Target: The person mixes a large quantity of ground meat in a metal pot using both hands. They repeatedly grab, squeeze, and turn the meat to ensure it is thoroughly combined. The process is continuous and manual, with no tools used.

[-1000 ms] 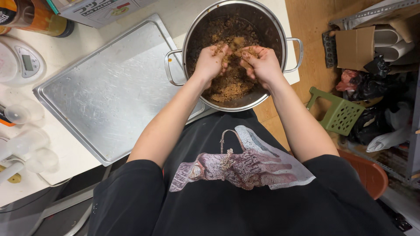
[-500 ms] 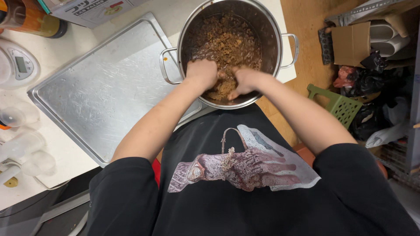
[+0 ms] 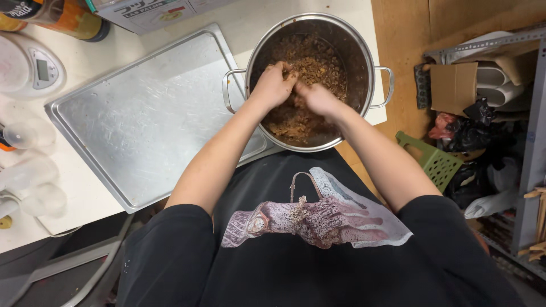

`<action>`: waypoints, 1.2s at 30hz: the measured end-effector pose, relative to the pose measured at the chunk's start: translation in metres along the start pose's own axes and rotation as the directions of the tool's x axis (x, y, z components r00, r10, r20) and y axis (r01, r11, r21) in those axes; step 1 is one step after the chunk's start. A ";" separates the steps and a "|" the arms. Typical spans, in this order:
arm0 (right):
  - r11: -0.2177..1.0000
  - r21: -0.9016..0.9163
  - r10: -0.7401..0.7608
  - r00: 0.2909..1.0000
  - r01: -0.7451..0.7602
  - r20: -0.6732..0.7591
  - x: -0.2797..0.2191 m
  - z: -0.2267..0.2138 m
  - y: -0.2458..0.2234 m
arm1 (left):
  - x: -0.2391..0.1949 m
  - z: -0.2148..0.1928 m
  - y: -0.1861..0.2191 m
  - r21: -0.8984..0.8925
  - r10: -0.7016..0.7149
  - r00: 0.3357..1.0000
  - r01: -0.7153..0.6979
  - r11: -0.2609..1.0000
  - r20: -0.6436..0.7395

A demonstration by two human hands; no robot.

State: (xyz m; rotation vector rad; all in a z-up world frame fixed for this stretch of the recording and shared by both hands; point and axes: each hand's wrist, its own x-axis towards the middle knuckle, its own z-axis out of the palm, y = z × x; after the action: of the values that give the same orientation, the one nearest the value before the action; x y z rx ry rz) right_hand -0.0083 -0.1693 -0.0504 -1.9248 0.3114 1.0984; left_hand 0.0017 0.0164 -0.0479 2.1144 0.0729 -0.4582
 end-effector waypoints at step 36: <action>0.813 0.459 -0.236 0.924 0.358 -0.302 -0.034 -0.031 -0.017 | -0.020 0.008 0.034 0.566 0.144 0.958 -0.263 0.782 0.247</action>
State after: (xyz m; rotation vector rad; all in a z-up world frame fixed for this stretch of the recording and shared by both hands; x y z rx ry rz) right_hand -0.0003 -0.1899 -0.0067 -1.5494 0.3676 0.5094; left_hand -0.0116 -0.0064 -0.0181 2.6404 -0.4731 -0.6070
